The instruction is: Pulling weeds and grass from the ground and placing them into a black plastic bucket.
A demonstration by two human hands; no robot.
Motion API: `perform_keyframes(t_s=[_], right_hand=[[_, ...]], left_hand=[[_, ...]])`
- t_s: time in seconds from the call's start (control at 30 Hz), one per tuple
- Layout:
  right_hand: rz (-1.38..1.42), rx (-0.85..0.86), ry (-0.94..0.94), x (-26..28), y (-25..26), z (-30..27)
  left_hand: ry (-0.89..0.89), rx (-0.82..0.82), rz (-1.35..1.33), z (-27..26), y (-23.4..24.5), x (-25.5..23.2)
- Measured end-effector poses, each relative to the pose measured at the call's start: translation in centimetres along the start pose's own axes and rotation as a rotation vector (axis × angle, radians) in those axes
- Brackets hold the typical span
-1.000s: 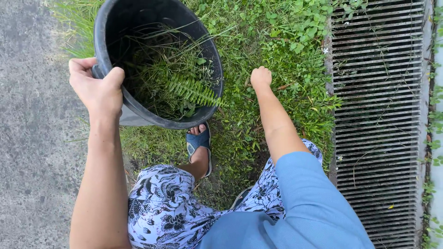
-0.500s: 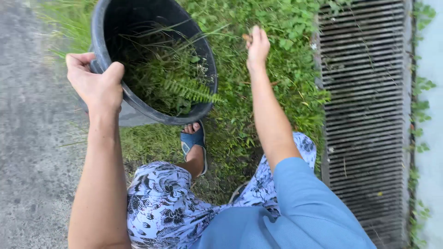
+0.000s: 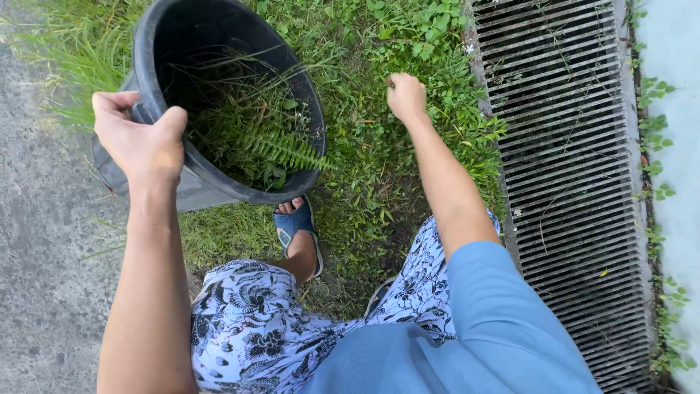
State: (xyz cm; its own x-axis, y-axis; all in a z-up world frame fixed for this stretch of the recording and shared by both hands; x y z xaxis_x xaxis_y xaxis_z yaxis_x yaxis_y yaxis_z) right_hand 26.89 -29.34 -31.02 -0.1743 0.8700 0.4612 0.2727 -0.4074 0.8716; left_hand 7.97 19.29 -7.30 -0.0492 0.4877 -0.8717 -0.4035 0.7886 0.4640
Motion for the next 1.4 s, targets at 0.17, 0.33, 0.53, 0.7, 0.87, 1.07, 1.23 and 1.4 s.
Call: perform_keyframes(t_s=[0.17,0.33,0.53,0.7,0.87,1.07,1.23,1.4], right_hand=[[-0.448,0.217,-0.098,-6.4,-4.0,-1.4],[-0.408,0.364,-0.395,-12.0,-8.8,-0.2],[-0.201,0.180,-0.359,-8.9,-4.2,0.5],[-0.306,0.258,-0.440,-12.7,-6.7,1.7],[-0.453,0.292,-0.449,-12.1,-7.4,2.4],[-0.284,0.285,-0.396,-13.2,-7.9,1.7],[-0.230,0.283,-0.343,-12.0,-6.5,0.9],[-0.021,0.245,-0.408,-13.1,-6.7,-0.4]], left_hand=[[0.077,0.036,-0.146,0.2,0.9,-0.3],[0.035,0.010,-0.224,0.2,1.8,0.5],[0.069,0.021,-0.210,-0.1,2.2,-0.3],[0.052,0.026,-0.190,0.1,2.6,0.7],[0.048,0.033,-0.231,0.4,2.1,-0.6],[0.162,0.042,-0.096,0.3,0.7,-2.1],[0.082,0.070,0.190,-0.3,-1.2,-6.3],[0.037,0.184,0.173,-0.7,-7.5,-11.6]])
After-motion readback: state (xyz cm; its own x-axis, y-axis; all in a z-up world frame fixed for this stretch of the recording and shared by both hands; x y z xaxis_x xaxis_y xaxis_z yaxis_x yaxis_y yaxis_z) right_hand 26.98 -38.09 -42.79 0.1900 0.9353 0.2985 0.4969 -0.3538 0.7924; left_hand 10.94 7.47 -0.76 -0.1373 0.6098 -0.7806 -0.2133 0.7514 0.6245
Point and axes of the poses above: each hand's wrist, its own z-axis towards the middle knuckle, its own y-axis out of the back of the hand, x = y × z, the point moved 9 cm from there along z, towards the middle knuckle, and after that the axes turned 11 degrees about x, right-handed, at the moved point
